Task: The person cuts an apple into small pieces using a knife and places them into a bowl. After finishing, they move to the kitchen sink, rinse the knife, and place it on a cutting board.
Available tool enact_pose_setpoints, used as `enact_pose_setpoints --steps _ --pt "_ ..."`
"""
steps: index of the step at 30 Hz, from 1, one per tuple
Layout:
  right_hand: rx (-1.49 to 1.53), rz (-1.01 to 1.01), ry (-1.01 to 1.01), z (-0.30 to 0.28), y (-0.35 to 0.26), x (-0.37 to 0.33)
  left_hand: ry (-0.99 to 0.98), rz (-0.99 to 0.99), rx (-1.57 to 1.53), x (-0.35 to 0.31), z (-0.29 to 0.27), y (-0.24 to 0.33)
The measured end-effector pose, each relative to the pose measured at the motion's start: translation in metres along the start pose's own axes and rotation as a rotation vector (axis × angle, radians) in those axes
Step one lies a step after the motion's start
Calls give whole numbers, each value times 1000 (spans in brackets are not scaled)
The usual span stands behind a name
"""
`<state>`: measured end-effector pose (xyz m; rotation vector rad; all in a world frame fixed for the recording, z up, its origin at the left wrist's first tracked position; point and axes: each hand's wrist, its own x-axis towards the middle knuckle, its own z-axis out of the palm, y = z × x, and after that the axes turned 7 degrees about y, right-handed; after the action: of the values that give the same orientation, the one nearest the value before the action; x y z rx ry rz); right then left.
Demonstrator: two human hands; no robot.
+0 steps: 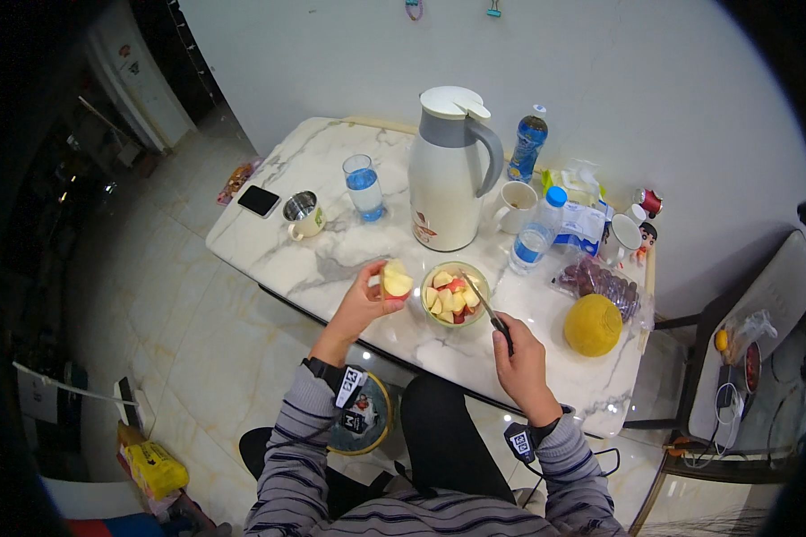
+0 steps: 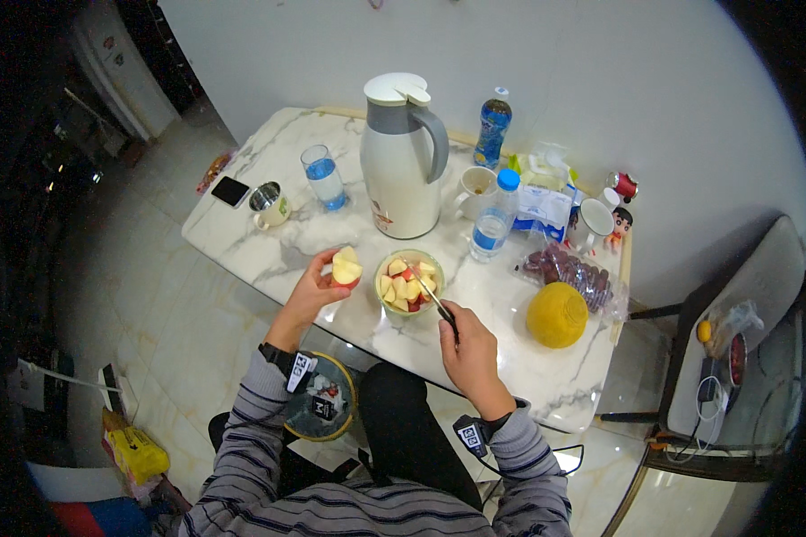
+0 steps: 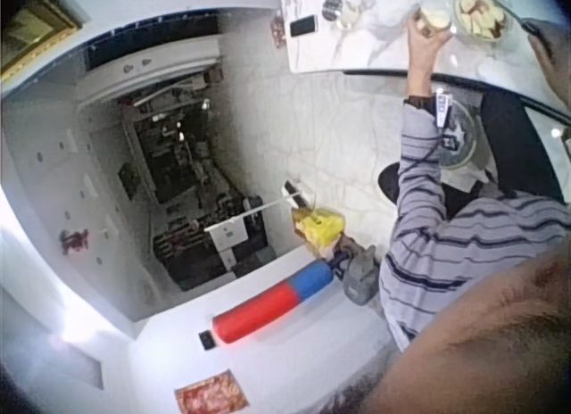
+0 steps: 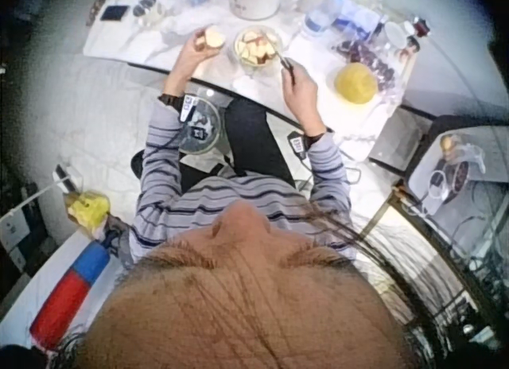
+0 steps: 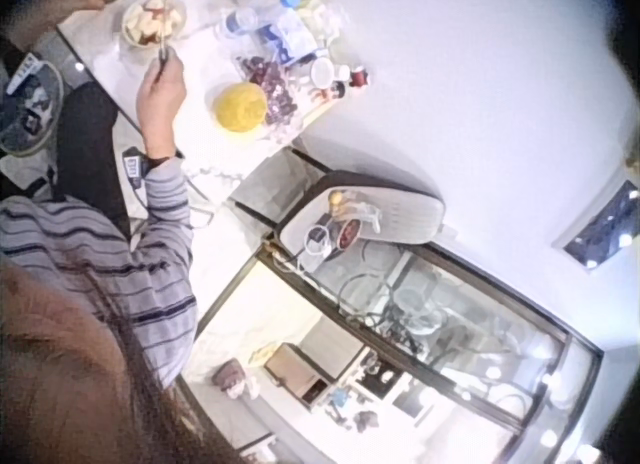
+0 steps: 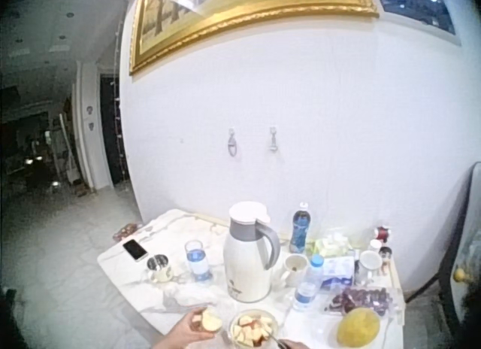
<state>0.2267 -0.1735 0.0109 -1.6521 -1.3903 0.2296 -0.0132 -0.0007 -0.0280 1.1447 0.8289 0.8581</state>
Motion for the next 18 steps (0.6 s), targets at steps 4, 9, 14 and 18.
enact_pose_setpoints --steps 4,9,14,18 --pt "46 -53 -17 -2 -2 -2 -200 -44 -395 -17 36 16" --pt "350 238 -55 8 -3 2 28 84 -298 -26 91 4" --pt "698 348 -64 23 -13 15 91 -34 -334 -32 122 -9" --pt "776 474 -152 14 -10 25 -62 15 -245 -37 102 2"
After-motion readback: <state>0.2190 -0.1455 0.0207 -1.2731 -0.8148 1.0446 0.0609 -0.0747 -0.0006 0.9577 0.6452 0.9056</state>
